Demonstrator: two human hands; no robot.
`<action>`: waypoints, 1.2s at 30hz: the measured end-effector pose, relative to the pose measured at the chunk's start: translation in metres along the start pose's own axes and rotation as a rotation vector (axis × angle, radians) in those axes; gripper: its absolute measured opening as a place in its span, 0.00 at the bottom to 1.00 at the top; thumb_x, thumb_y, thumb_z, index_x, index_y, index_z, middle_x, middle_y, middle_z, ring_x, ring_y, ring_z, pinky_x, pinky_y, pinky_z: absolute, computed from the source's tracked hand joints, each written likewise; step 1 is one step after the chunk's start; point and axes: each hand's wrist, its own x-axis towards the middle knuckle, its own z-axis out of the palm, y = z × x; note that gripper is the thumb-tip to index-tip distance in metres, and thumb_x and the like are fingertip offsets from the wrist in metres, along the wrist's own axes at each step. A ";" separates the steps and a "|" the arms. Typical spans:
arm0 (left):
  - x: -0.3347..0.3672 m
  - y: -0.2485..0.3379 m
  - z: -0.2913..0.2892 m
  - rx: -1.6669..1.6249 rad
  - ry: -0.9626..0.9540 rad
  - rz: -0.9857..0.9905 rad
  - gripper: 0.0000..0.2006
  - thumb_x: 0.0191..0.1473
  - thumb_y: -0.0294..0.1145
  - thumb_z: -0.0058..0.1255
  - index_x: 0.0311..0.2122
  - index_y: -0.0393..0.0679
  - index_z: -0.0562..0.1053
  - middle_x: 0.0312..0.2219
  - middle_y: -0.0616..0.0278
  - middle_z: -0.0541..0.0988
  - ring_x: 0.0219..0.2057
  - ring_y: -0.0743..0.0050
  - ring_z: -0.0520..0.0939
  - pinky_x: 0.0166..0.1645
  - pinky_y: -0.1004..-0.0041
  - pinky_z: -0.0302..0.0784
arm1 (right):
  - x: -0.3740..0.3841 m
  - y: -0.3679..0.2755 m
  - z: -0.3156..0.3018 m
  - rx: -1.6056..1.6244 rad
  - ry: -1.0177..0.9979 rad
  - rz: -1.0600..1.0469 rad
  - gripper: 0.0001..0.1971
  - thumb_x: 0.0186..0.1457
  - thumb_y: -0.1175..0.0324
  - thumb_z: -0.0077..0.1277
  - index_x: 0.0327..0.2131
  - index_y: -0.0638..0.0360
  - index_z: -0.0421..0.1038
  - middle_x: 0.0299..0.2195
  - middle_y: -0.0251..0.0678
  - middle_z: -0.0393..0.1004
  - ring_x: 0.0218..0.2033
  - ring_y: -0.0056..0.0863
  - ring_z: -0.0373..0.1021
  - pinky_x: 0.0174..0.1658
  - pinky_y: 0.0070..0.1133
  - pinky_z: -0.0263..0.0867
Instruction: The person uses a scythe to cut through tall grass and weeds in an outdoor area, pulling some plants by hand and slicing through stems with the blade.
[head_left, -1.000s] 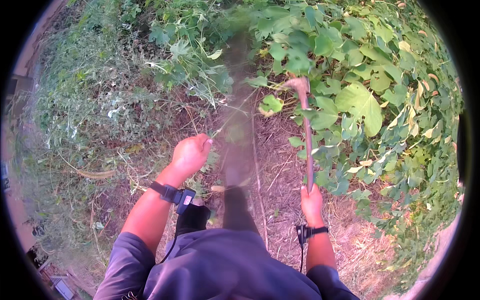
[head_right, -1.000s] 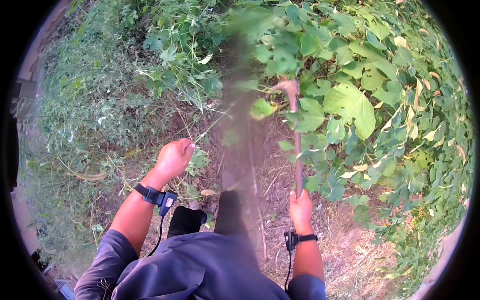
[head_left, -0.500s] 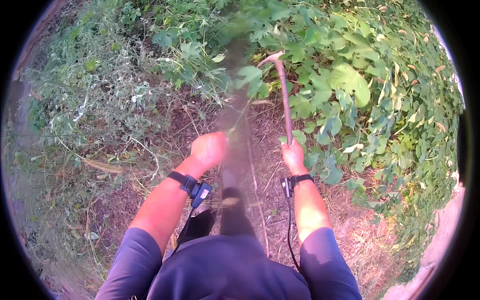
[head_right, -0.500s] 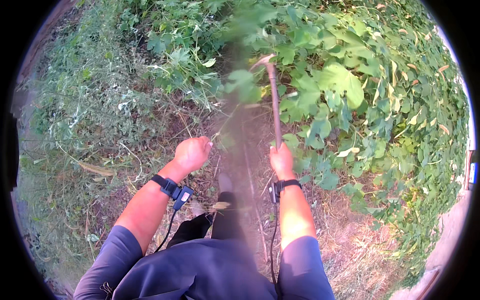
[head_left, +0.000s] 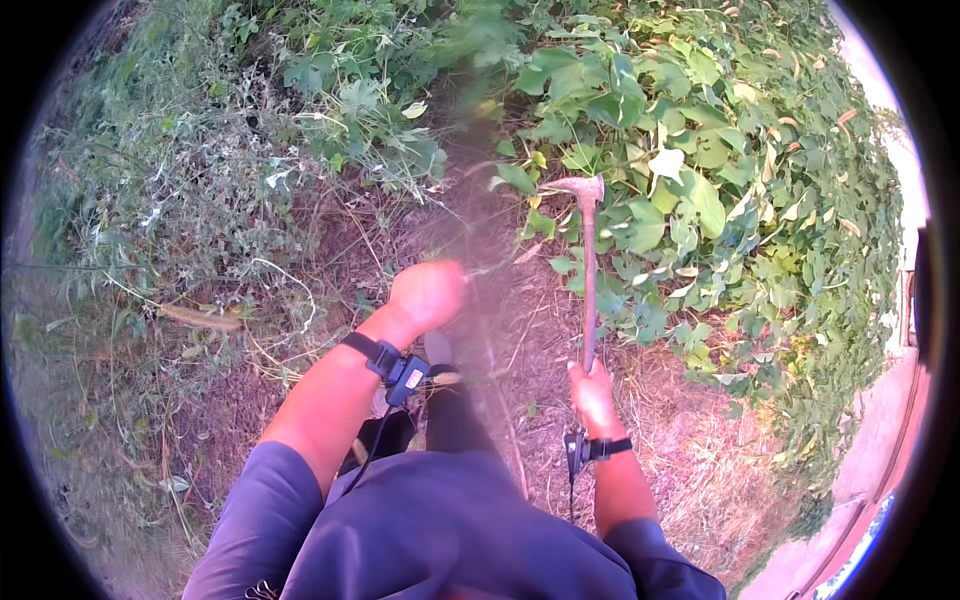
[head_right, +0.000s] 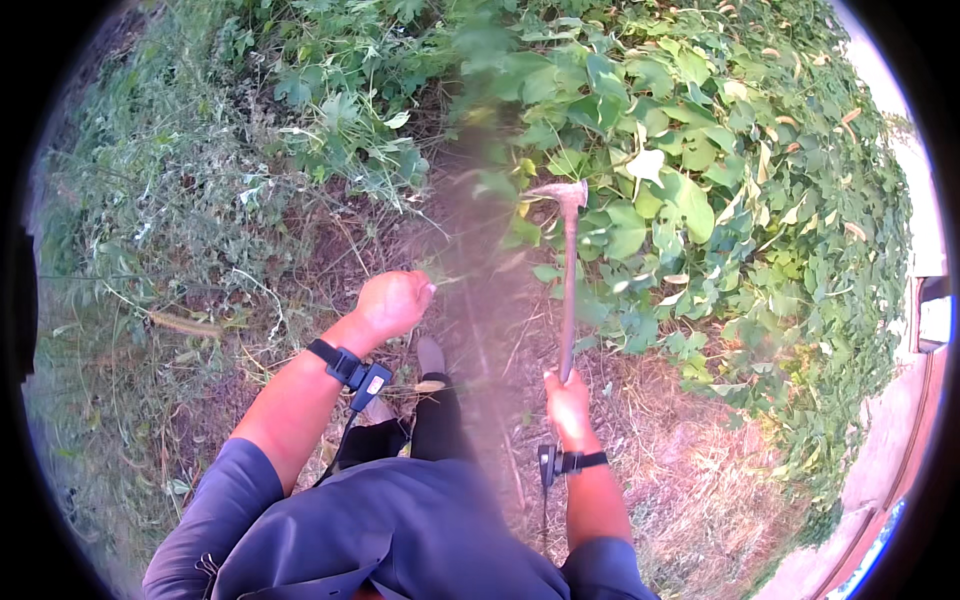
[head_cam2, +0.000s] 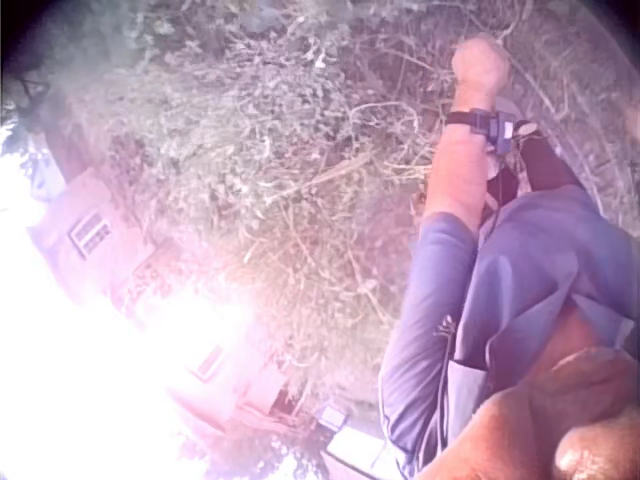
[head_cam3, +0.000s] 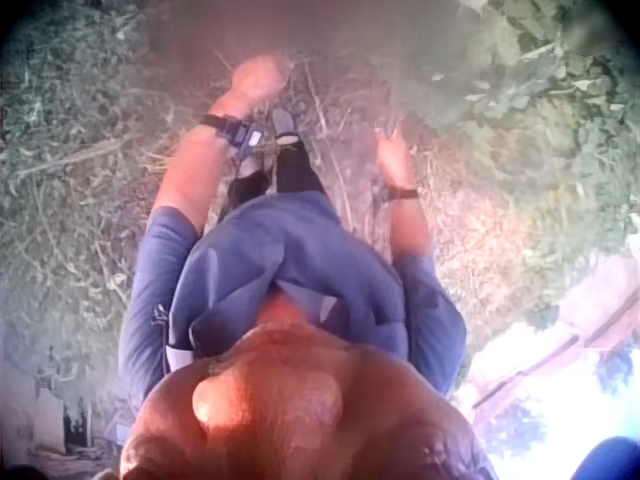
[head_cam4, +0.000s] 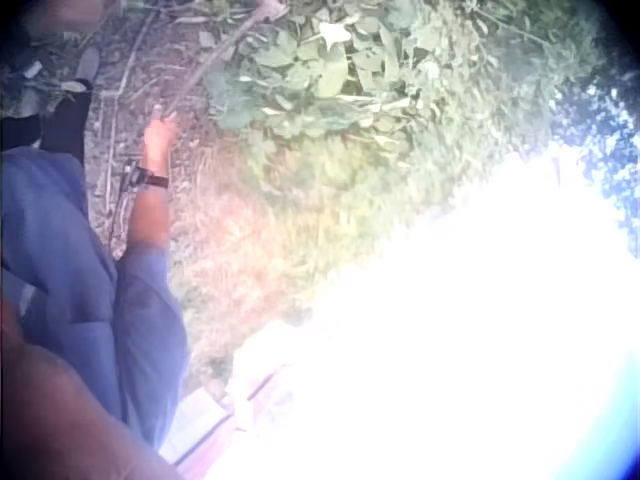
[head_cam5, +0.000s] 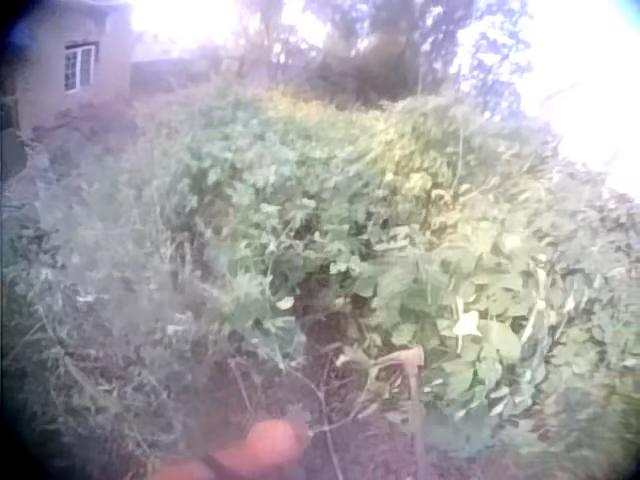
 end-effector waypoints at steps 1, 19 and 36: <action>-0.006 0.002 0.000 -0.031 0.030 0.003 0.14 0.58 0.41 0.42 0.32 0.42 0.73 0.24 0.45 0.78 0.30 0.42 0.79 0.37 0.51 0.74 | -0.030 0.005 -0.004 -0.013 -0.001 0.042 0.14 0.55 0.61 0.54 0.35 0.62 0.66 0.17 0.33 0.67 0.16 0.21 0.65 0.20 0.25 0.64; -0.523 -0.155 -0.265 -0.555 1.054 -0.483 0.12 0.64 0.36 0.43 0.46 0.41 0.72 0.25 0.74 0.72 0.23 0.93 0.65 0.27 0.85 0.62 | -0.118 -0.103 -0.005 0.253 -0.134 -0.486 0.11 0.59 0.64 0.52 0.30 0.54 0.60 0.14 0.22 0.58 0.09 0.13 0.56 0.12 0.16 0.53; -0.870 -0.195 -0.178 -0.846 1.858 -0.517 0.16 0.64 0.35 0.44 0.52 0.37 0.69 0.23 0.73 0.65 0.24 0.86 0.66 0.38 0.80 0.69 | -0.166 -0.109 0.065 0.287 -0.417 -0.549 0.12 0.59 0.62 0.52 0.31 0.55 0.59 0.16 0.22 0.58 0.11 0.13 0.56 0.13 0.16 0.56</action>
